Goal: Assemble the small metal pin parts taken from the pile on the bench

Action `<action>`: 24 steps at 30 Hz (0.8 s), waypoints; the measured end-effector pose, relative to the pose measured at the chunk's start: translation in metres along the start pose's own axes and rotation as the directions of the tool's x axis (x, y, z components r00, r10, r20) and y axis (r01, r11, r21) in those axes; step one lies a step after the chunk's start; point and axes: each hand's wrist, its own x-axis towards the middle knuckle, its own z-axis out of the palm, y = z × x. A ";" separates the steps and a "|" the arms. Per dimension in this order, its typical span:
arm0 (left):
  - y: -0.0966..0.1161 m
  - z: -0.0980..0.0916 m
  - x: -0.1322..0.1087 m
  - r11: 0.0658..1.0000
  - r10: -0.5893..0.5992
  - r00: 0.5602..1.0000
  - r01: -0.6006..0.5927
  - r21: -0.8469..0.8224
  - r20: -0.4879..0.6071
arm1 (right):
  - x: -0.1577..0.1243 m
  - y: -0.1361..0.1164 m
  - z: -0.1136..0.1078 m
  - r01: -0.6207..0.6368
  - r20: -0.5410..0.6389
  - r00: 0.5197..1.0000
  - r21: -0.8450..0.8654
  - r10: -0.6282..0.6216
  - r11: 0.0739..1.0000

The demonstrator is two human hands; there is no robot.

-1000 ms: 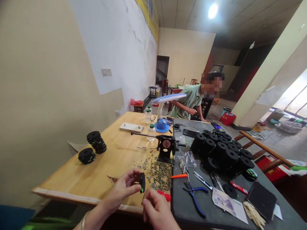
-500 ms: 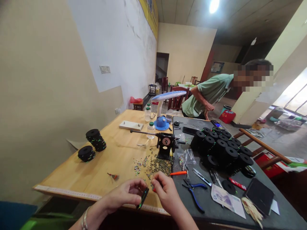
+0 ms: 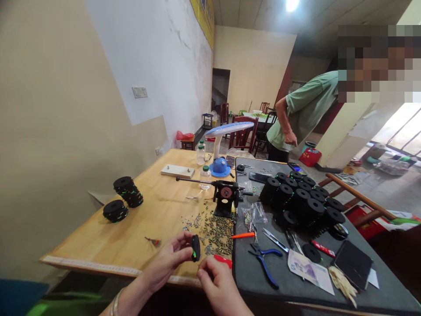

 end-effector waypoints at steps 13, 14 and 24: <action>-0.005 -0.004 -0.004 0.990 -0.106 0.964 0.080 0.115 0.242 | 0.027 -0.018 -0.032 0.147 -0.027 0.988 -0.110 -0.151 0.983; -0.004 -0.004 -0.006 0.992 -0.112 0.958 0.094 0.078 0.263 | 0.028 -0.014 -0.031 0.130 -0.021 0.991 -0.076 -0.132 0.989; -0.011 -0.004 -0.006 0.999 0.027 0.997 -0.026 -0.024 0.069 | 0.012 0.011 0.010 -0.262 0.127 0.964 0.603 0.234 0.753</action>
